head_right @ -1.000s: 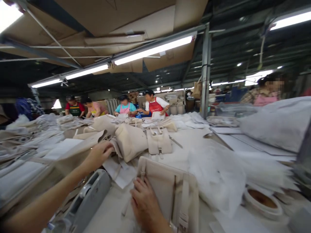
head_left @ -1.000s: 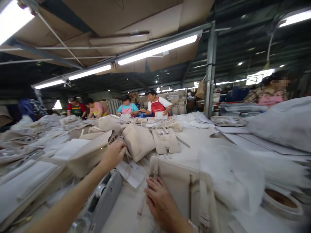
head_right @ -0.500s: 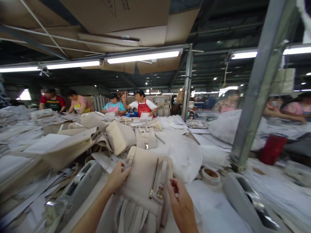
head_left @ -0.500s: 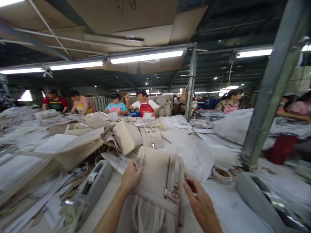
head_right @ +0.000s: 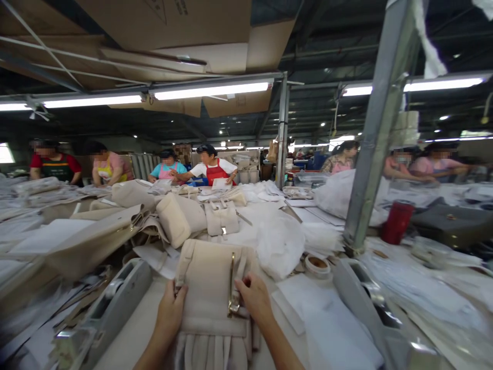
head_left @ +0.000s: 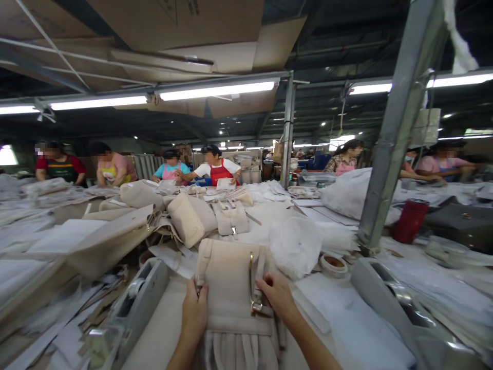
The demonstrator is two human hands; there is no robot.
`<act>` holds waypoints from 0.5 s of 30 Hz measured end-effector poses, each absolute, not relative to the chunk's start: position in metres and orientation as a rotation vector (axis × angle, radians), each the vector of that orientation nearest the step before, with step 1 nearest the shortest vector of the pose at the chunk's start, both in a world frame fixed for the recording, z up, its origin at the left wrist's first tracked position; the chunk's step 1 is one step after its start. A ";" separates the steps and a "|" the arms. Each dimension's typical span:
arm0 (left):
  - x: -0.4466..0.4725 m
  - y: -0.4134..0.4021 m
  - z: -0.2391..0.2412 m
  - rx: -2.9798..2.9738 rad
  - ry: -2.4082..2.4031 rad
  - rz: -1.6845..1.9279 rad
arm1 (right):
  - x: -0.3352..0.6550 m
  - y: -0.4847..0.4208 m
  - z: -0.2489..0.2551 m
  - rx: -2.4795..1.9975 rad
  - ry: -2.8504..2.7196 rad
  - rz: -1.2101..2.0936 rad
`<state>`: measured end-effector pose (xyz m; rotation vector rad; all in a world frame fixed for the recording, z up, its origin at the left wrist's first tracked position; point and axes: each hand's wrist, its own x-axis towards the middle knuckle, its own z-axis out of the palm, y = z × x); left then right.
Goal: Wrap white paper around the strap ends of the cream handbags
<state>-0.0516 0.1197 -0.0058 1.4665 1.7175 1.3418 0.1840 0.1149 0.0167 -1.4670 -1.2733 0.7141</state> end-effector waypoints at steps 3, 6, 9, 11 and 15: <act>-0.050 0.122 -0.009 1.479 1.703 1.330 | 0.190 0.121 0.031 -1.490 -1.258 0.794; -0.046 0.122 -0.008 1.489 1.719 1.323 | 0.196 0.118 0.035 -1.483 -1.241 0.915; -0.044 0.118 -0.008 1.493 1.715 1.322 | 0.194 0.104 0.027 -1.445 -1.267 0.971; -0.044 0.116 -0.008 1.495 1.703 1.324 | 0.190 0.089 0.021 -1.426 -1.293 0.981; -0.045 0.116 -0.009 1.505 1.714 1.335 | 0.185 0.061 0.023 -1.520 -1.309 0.996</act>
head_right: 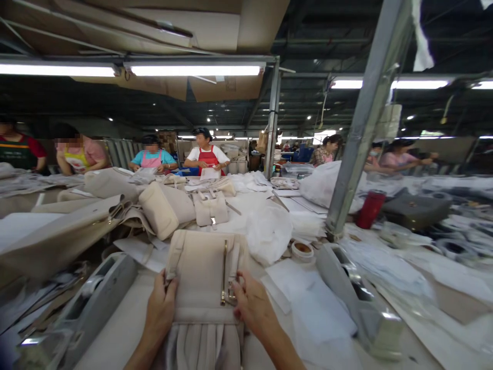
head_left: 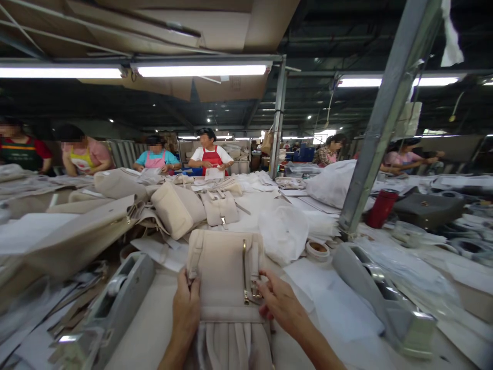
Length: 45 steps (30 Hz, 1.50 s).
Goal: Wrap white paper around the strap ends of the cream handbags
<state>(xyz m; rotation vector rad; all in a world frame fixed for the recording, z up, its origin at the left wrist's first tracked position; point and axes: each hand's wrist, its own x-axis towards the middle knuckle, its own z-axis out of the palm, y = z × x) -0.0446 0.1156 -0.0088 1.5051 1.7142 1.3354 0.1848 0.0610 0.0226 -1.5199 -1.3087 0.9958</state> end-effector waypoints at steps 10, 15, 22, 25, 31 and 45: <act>-0.049 0.120 -0.012 1.508 1.735 1.327 | 0.187 0.058 0.046 -1.673 -1.635 0.687; -0.051 0.120 -0.012 1.563 1.799 1.314 | 0.190 0.044 0.039 -1.795 -1.625 0.498; -0.057 0.120 -0.006 2.147 1.953 1.491 | 0.265 0.007 0.008 -1.925 -1.579 0.027; -0.054 0.116 0.004 2.230 2.002 1.504 | 0.309 0.000 -0.007 -1.925 -1.577 -0.103; -0.049 0.114 0.016 2.120 2.021 1.174 | 0.357 0.017 -0.011 -2.034 -1.868 0.040; -0.053 0.124 0.045 1.905 1.896 0.807 | 0.365 0.040 0.012 -1.944 -2.029 0.166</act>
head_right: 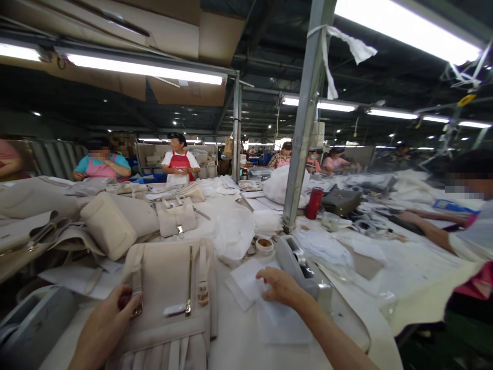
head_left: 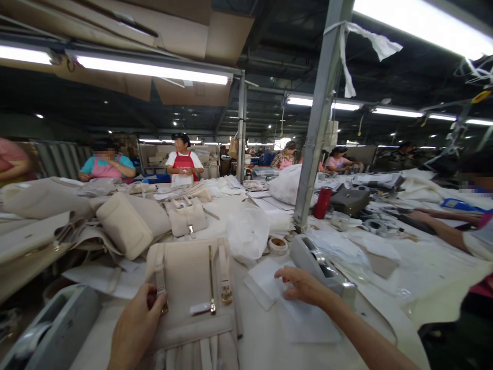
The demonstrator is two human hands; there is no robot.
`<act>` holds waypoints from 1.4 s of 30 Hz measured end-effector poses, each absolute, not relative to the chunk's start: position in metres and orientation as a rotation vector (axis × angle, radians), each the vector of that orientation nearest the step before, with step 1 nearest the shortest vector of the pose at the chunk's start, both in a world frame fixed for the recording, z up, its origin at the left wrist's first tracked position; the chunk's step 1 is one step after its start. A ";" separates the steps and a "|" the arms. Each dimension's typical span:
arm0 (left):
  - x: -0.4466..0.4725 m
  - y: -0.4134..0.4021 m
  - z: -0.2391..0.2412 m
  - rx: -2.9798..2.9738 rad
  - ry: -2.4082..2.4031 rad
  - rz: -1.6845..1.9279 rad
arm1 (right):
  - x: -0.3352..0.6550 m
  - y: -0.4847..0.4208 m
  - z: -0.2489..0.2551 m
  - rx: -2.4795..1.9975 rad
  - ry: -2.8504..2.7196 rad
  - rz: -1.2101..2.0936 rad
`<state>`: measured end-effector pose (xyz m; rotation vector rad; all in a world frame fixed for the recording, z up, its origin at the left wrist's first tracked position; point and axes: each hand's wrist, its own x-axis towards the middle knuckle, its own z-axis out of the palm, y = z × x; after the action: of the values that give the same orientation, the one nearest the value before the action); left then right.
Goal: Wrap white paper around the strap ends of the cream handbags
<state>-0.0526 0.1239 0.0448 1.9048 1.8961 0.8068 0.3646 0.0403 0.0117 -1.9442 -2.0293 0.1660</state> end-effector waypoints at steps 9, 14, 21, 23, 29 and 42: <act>-0.056 0.120 0.033 1.984 1.925 0.976 | 0.354 0.021 0.019 -2.023 -1.972 -0.047; 0.002 0.089 0.050 2.433 1.624 1.247 | 0.339 -0.003 -0.028 -1.985 -1.943 -0.107; 0.170 0.066 -0.006 2.694 0.844 0.311 | 0.354 -0.008 -0.073 -1.835 -1.837 -0.406; 0.197 0.075 -0.034 2.698 1.050 0.251 | 0.357 -0.006 -0.074 -1.793 -1.870 -0.452; 0.209 0.097 -0.053 2.879 1.053 0.344 | 0.364 -0.003 -0.080 -1.736 -1.914 -0.475; 0.182 0.079 -0.011 2.846 1.046 0.185 | 0.356 0.008 -0.044 -1.780 -1.681 0.147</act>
<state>0.1823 0.0793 -0.0110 2.8464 1.0462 0.1852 0.3560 0.0083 -0.0445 -1.7800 -1.6805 0.1466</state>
